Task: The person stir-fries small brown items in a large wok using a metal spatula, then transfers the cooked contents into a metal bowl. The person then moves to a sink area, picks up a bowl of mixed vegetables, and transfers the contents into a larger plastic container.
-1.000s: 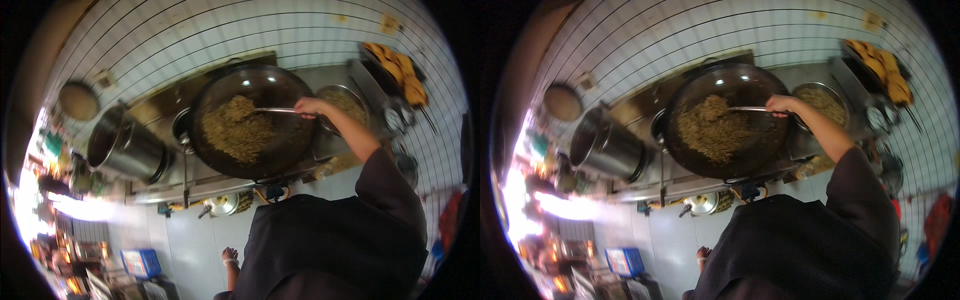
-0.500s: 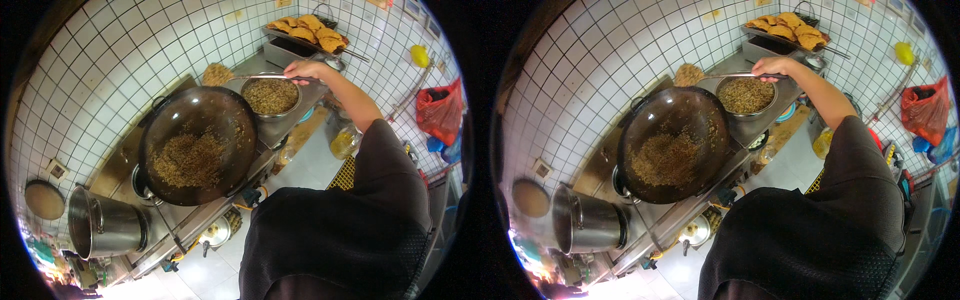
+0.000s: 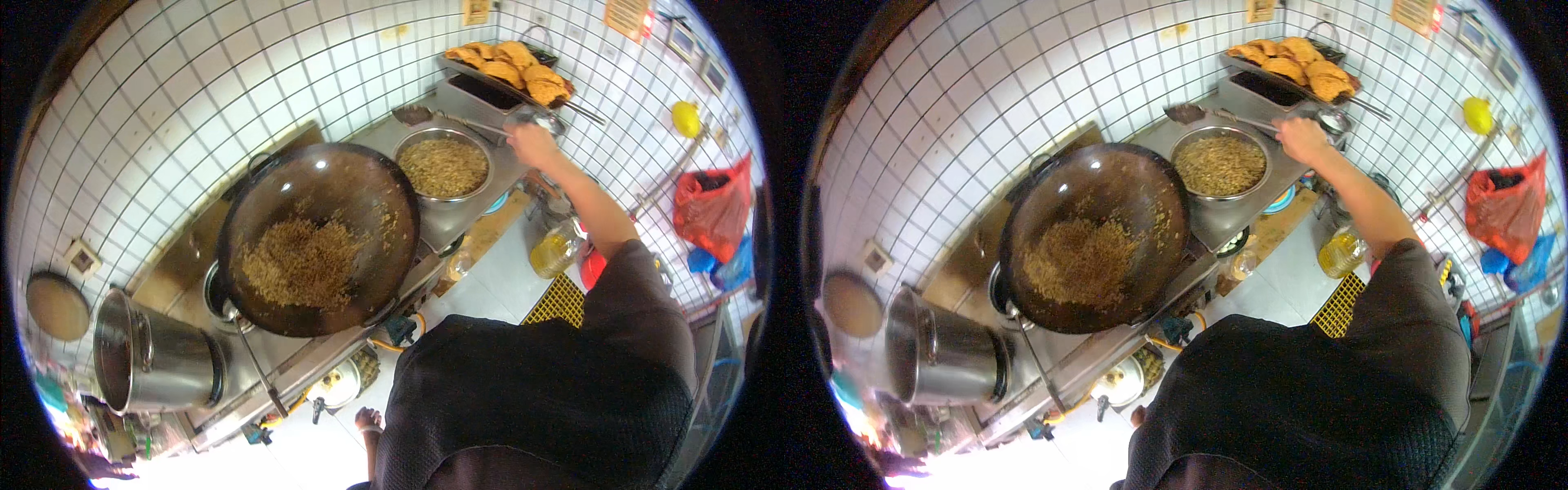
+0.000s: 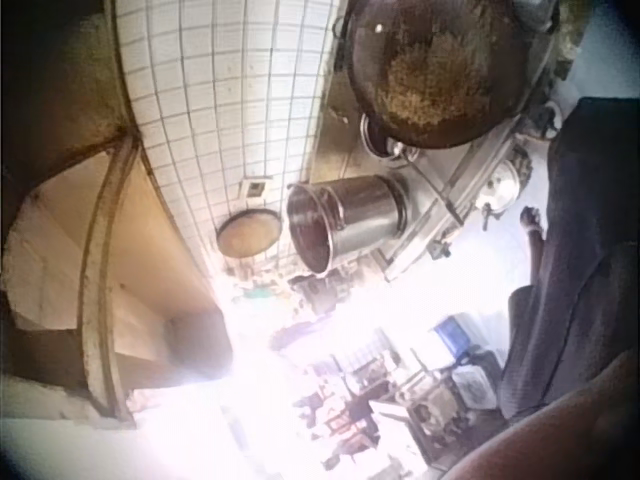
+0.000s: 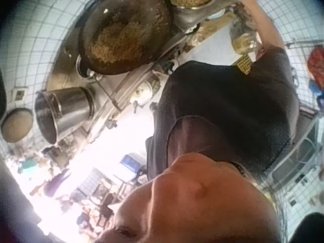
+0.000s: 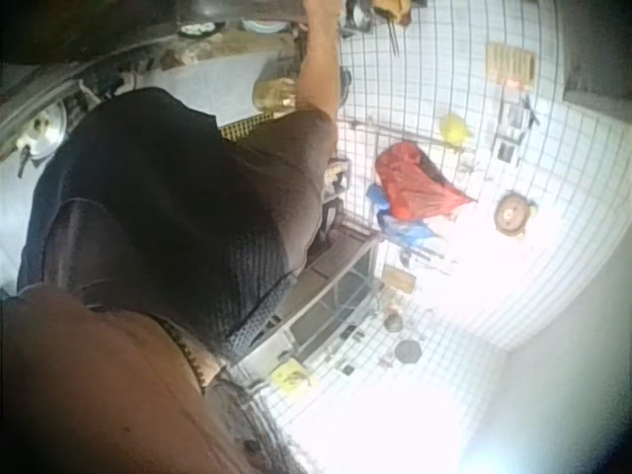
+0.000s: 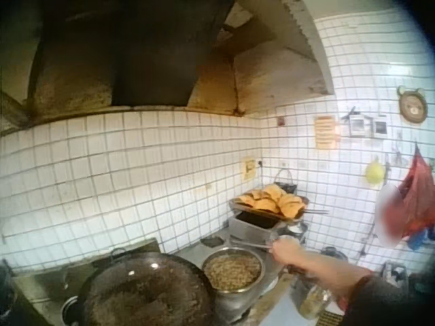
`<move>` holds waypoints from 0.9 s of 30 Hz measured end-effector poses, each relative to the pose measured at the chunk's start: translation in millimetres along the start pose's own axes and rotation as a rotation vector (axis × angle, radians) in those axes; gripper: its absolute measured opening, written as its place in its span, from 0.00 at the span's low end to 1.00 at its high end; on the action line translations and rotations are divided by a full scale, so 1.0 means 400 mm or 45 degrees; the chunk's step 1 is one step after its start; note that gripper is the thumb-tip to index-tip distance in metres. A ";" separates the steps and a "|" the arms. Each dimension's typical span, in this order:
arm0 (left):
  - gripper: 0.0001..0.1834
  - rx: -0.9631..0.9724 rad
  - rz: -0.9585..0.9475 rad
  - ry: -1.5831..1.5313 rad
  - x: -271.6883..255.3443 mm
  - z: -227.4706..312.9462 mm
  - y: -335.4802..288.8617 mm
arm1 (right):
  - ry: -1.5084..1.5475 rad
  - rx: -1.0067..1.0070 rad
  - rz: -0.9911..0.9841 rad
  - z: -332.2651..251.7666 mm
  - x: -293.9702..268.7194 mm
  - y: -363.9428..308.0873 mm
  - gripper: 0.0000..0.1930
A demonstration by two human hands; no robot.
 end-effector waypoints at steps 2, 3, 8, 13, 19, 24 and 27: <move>0.09 0.023 0.006 -0.035 0.026 0.012 -0.037 | 0.198 -0.236 0.024 -0.093 -0.057 0.048 0.10; 0.08 0.033 0.007 -0.057 0.035 0.010 -0.051 | 0.256 -0.370 0.001 -0.135 -0.054 0.086 0.09; 0.08 0.068 0.107 -0.228 -0.002 -0.080 -0.126 | 0.311 -0.322 -1.062 -0.356 0.094 0.244 0.10; 0.07 -0.010 0.332 -0.528 -0.129 -0.318 -0.220 | 0.165 -0.283 -1.485 -0.516 0.309 0.318 0.10; 0.08 -0.174 0.485 -0.534 -0.181 -0.591 -0.329 | 0.969 -0.445 -1.323 -0.779 0.525 0.155 0.11; 0.09 -0.179 0.405 -0.473 -0.169 -0.606 -0.295 | 1.117 -0.289 -1.253 -0.695 0.445 0.107 0.09; 0.09 -0.111 0.281 -0.437 -0.166 -0.523 -0.212 | 1.209 -0.228 -1.288 -0.612 0.364 0.109 0.09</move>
Point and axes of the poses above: each hand's wrist, its own y-axis towards the middle knuckle, its own x-axis out of the palm, z = x × y, the point moved 7 cm from there along y, towards the middle knuckle, and after that the axes turned 3 degrees about -z, right-handed, at the moved point
